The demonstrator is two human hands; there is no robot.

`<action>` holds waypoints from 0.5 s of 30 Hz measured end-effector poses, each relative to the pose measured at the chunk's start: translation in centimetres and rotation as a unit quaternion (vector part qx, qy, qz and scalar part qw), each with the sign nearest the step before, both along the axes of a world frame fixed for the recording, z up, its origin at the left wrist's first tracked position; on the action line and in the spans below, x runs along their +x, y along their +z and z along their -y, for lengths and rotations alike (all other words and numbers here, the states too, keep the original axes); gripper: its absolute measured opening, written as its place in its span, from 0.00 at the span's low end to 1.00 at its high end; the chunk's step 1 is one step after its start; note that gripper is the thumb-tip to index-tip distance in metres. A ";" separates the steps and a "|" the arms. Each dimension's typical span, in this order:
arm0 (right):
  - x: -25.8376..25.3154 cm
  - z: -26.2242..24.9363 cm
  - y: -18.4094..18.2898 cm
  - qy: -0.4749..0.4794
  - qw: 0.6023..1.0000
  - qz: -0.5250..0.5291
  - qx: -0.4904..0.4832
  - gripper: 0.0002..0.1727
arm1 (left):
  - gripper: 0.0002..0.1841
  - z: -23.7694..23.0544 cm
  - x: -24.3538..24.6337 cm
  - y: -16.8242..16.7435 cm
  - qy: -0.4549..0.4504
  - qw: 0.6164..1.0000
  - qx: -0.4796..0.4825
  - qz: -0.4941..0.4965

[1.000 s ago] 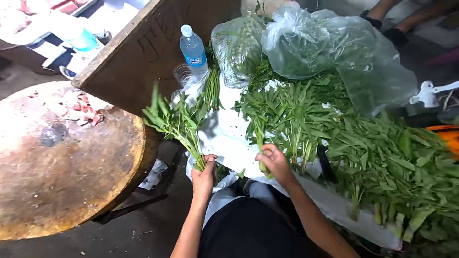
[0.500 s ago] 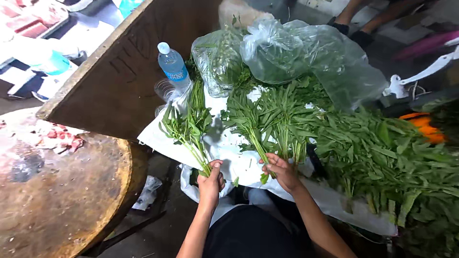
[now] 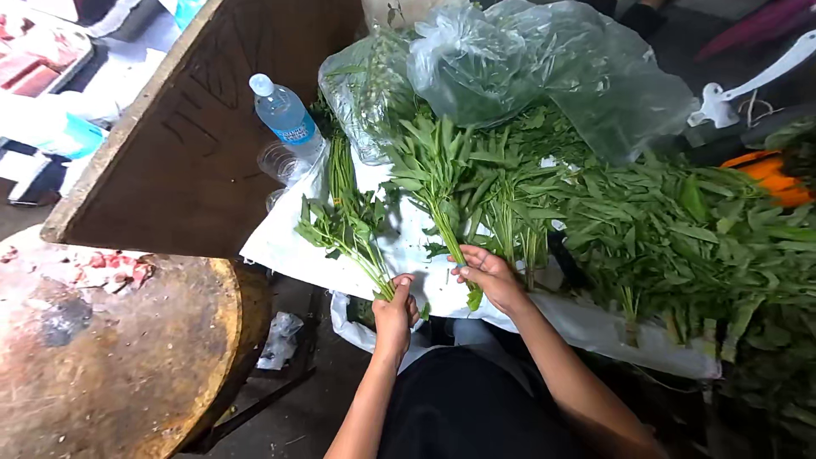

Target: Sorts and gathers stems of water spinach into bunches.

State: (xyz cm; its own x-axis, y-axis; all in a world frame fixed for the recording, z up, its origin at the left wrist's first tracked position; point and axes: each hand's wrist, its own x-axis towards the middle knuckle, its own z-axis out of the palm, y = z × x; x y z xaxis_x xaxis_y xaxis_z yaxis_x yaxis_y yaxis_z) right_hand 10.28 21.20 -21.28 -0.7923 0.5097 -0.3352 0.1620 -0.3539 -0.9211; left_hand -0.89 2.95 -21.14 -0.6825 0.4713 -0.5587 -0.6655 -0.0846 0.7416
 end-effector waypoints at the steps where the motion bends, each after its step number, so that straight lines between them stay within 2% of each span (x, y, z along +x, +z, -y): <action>1: -0.1 -0.2 -0.1 0.003 1.000 0.004 0.000 0.24 | 0.12 -0.2 0.1 -0.1 -0.001 1.000 -0.001 0.005; 8: -0.5 -0.4 1.8 0.064 0.990 -0.081 -0.099 0.23 | 0.11 -0.6 -0.1 -0.1 -0.002 1.000 0.004 0.005; 15: -0.9 -0.3 1.2 0.055 0.994 -0.079 -0.045 0.23 | 0.12 0.0 -0.5 0.3 0.017 1.000 0.015 -0.015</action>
State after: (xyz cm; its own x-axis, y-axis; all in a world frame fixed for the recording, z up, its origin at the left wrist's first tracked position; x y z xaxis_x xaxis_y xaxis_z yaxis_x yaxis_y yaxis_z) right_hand 9.40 21.46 -20.07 -0.8880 0.3905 -0.2429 0.0604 -0.4246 -0.9034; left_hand -1.38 2.92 -20.82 -0.7147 0.4639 -0.5235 -0.6393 -0.1294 0.7580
